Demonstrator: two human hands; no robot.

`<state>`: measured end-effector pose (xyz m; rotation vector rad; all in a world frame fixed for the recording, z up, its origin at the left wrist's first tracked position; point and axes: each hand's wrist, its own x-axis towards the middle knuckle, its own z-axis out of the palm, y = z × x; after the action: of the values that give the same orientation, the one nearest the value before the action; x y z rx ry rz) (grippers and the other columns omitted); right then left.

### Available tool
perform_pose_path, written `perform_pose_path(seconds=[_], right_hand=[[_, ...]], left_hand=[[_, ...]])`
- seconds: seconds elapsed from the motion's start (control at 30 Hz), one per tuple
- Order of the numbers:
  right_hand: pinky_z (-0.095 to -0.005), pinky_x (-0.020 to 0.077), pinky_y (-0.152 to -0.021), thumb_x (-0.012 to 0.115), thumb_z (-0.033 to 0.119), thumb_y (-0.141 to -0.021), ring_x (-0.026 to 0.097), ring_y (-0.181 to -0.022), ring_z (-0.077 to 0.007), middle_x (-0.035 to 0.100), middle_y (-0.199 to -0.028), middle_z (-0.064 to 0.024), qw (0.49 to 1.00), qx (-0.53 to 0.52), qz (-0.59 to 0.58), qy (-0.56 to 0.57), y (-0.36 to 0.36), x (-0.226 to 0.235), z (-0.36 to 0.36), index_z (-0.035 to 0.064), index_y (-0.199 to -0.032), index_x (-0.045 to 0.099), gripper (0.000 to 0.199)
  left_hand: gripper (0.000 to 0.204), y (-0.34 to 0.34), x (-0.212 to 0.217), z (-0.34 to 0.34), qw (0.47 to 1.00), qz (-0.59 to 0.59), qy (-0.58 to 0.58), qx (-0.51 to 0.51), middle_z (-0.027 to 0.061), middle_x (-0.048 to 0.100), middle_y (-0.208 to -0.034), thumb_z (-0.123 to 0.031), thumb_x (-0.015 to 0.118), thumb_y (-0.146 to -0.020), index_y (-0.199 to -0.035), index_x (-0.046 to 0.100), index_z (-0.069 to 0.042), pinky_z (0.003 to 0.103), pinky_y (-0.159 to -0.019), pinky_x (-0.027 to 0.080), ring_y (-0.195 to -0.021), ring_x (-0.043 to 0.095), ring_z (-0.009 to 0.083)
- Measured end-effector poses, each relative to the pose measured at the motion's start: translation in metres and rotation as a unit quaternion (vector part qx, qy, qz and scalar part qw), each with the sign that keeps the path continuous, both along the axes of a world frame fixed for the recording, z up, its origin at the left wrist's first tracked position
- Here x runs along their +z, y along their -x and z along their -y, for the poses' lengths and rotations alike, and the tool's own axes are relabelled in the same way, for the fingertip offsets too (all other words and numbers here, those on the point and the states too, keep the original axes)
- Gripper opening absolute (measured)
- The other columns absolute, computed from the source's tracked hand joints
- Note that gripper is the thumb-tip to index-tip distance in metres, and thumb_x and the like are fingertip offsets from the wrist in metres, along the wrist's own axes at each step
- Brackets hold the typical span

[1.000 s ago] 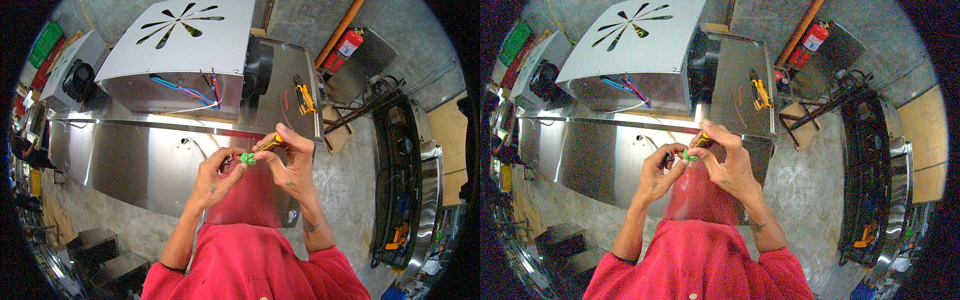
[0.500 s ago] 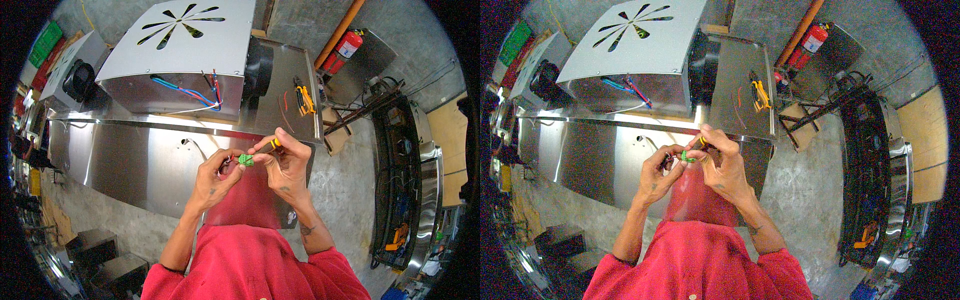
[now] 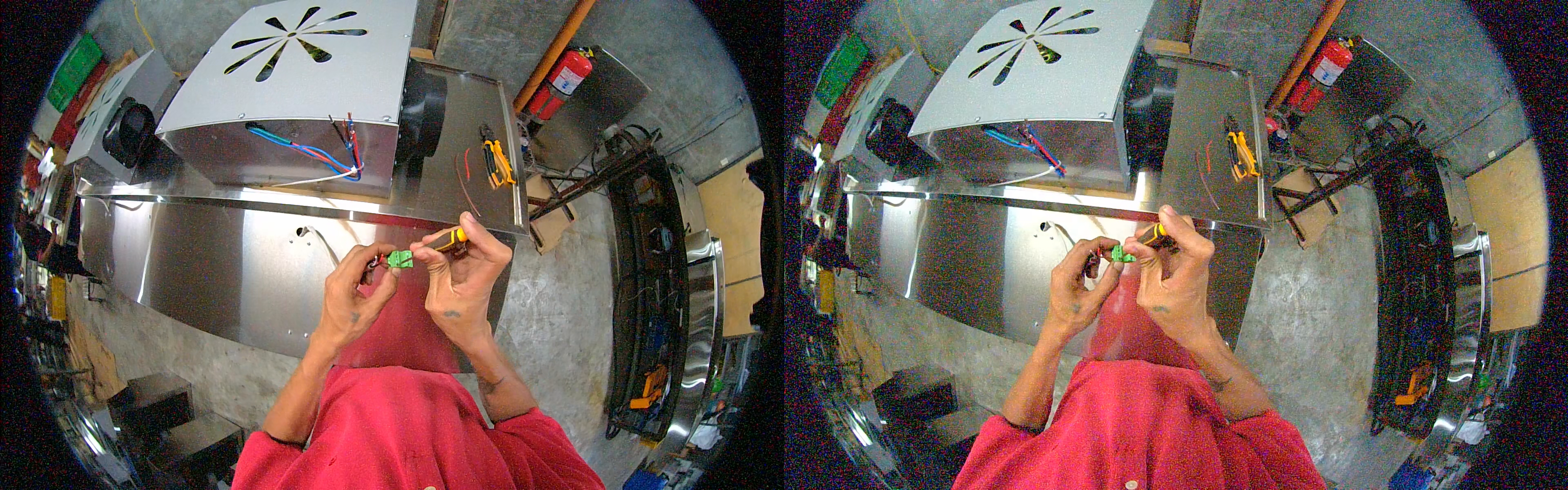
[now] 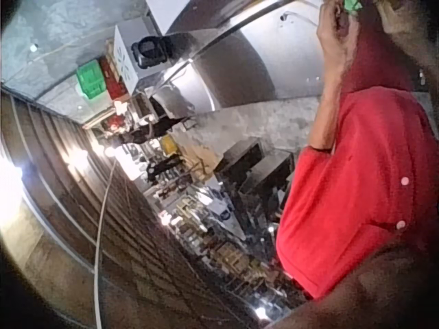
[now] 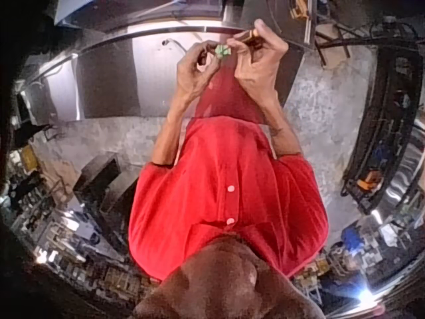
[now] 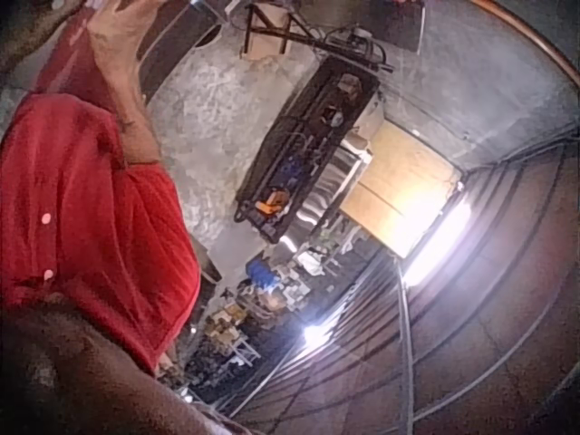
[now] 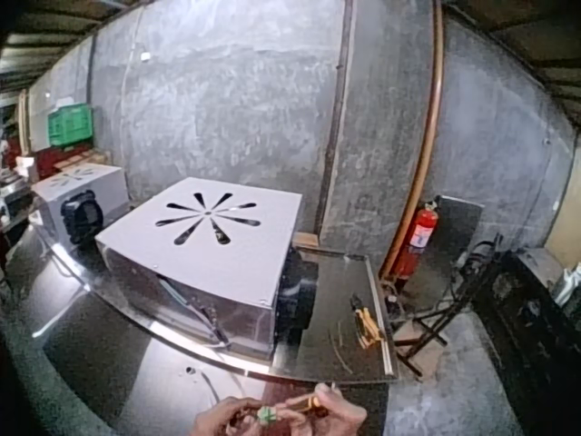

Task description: The person strips insulation from several colored wires using wire strippers, then inserts the exposed ends into a green terminal block and tightens the screws with a screwdriver. The person repeats this process for multiple wires, securing each connection.

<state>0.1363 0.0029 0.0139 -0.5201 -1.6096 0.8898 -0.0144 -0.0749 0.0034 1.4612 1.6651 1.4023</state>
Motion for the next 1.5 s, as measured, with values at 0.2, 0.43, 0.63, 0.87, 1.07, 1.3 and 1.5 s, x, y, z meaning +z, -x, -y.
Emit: perform_pose_path(seconds=[0.2, 0.43, 0.63, 0.87, 1.07, 1.3, 1.5], right_hand=[[-0.0350, 0.0565, -0.086, 0.059, -0.009, -0.102, 0.065, -0.098, -0.0209, 0.058, -0.114, -0.0155, 0.998, -0.018, 0.047, 0.033, -0.007, 0.013, -0.006, 0.0073, -0.152, 0.033, 0.059], [-0.0364, 0.0498, -0.099, 0.066, 0.022, -0.107, 0.061, -0.109, -0.0180, 0.062, -0.120, -0.0132, 0.932, 0.048, 0.144, 0.330, -0.006, 0.018, -0.006, 0.0096, -0.155, 0.038, 0.057], [-0.0277, 0.0480, -0.088, 0.070, 0.009, -0.104, 0.056, -0.093, -0.0109, 0.059, -0.105, -0.0020, 0.921, 0.097, 0.004, 0.377, 0.009, -0.003, 0.001, 0.0098, -0.155, 0.039, 0.059], [-0.0250, 0.0460, -0.079, 0.071, 0.009, -0.102, 0.051, -0.088, -0.0081, 0.053, -0.098, 0.0008, 0.942, 0.066, 0.036, 0.327, 0.007, -0.010, -0.001, 0.0089, -0.152, 0.041, 0.058], [-0.0261, 0.0474, -0.080, 0.071, 0.011, -0.103, 0.053, -0.089, -0.0090, 0.054, -0.099, -0.0009, 0.936, 0.065, 0.021, 0.344, 0.008, -0.021, 0.000, 0.0081, -0.149, 0.042, 0.055], [-0.0196, 0.0339, -0.057, 0.071, 0.015, -0.105, 0.055, -0.082, -0.0045, 0.061, -0.098, 0.0009, 0.873, 0.118, -0.037, 0.471, 0.007, -0.019, -0.005, 0.0107, -0.149, 0.042, 0.053], [-0.0209, 0.0386, -0.063, 0.072, 0.017, -0.105, 0.058, -0.087, -0.0073, 0.063, -0.102, -0.0021, 0.874, 0.125, -0.036, 0.468, 0.006, -0.025, -0.004, 0.0113, -0.149, 0.042, 0.053]], left_hand=[[0.032, 0.001, 0.002, 0.002, 0.999, -0.027, 0.013, -0.019, 0.0061, 0.070, -0.098, -0.009, 0.078, -0.094, -0.125, 0.070, -0.003, 0.028, -0.071, 0.051, -0.077, 0.059, 0.0121], [0.034, 0.006, 0.006, -0.001, 0.995, 0.094, 0.024, 0.013, -0.0016, 0.070, -0.102, -0.006, 0.078, -0.095, -0.128, 0.069, -0.002, 0.021, -0.070, 0.042, -0.079, 0.048, 0.0043], [0.028, 0.006, 0.003, 0.001, 0.989, 0.143, 0.020, 0.030, -0.0010, 0.069, -0.098, -0.004, 0.077, -0.095, -0.121, 0.068, -0.001, 0.021, -0.071, 0.046, -0.079, 0.054, 0.0040], [0.017, 0.009, 0.000, 0.001, 0.996, 0.082, 0.020, 0.014, -0.0024, 0.067, -0.091, -0.005, 0.073, -0.097, -0.112, 0.068, -0.001, 0.021, -0.068, 0.046, -0.076, 0.052, 0.0030], [0.017, 0.010, 0.003, 0.003, 0.987, 0.130, 0.096, 0.023, -0.0029, 0.065, -0.093, -0.005, 0.074, -0.098, -0.113, 0.067, -0.001, 0.021, -0.067, 0.045, -0.076, 0.051, 0.0028], [0.027, 0.020, 0.012, -0.004, 0.980, 0.180, 0.083, -0.006, -0.0016, 0.065, -0.101, -0.009, 0.077, -0.099, -0.122, 0.064, -0.002, 0.020, -0.073, 0.046, -0.082, 0.053, 0.0030], [0.028, 0.018, 0.012, -0.005, 0.982, 0.169, 0.078, 0.028, 0.0035, 0.067, -0.104, -0.009, 0.076, -0.101, -0.123, 0.062, -0.001, 0.024, -0.075, 0.054, -0.084, 0.065, 0.0076]])
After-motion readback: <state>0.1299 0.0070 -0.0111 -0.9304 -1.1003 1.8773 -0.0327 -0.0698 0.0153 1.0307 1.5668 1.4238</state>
